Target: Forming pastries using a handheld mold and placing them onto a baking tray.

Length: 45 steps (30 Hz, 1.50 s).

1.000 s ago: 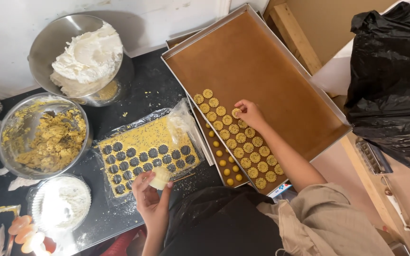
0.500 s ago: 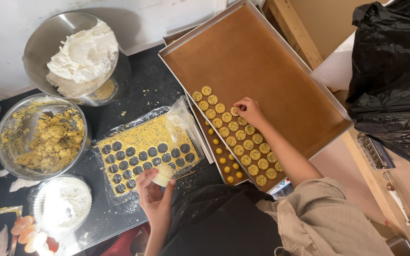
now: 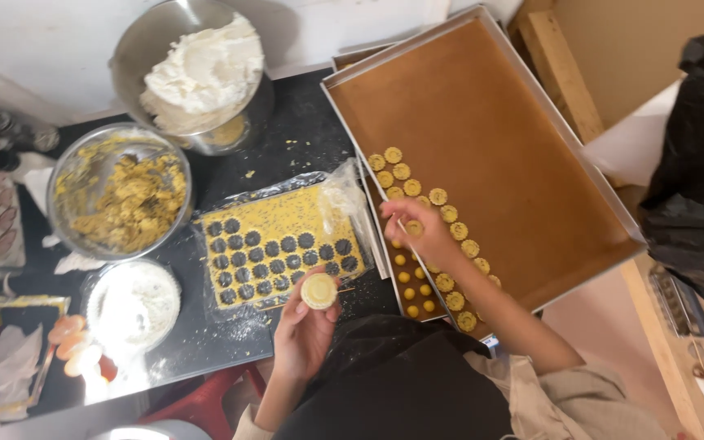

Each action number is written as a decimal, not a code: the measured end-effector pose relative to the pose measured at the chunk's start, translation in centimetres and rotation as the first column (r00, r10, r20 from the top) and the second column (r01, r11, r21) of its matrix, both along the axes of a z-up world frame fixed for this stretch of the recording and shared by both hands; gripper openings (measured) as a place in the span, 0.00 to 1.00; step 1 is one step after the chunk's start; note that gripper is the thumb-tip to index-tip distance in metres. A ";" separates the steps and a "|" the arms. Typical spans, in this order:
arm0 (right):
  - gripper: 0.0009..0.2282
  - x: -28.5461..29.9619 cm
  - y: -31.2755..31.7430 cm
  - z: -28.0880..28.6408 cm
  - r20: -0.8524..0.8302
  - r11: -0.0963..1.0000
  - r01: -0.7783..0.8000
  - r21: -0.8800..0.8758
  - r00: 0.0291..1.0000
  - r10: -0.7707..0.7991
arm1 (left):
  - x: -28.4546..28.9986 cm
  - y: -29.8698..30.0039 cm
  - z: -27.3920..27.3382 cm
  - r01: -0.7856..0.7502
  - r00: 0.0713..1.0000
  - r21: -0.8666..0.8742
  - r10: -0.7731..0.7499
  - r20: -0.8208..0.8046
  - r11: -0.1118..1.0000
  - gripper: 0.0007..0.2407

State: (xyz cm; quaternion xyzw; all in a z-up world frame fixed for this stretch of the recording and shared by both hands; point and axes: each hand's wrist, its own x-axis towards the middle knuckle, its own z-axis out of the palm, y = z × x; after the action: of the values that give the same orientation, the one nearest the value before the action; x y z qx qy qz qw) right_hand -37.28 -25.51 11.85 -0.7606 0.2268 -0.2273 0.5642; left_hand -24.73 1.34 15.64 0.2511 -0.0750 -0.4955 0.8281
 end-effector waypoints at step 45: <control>0.20 21.5 9.7 -7.4 -0.451 0.896 -0.323 -0.305 0.878 0.162 | 8.8 16.3 -10.1 -0.159 0.987 0.604 0.131 0.091 0.781 0.17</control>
State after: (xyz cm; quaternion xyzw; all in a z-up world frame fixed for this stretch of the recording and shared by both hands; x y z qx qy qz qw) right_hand -15.80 -15.84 4.40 -0.9066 0.1950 -0.0258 0.3733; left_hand -15.88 17.60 5.51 0.5202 0.0901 -0.4223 0.7369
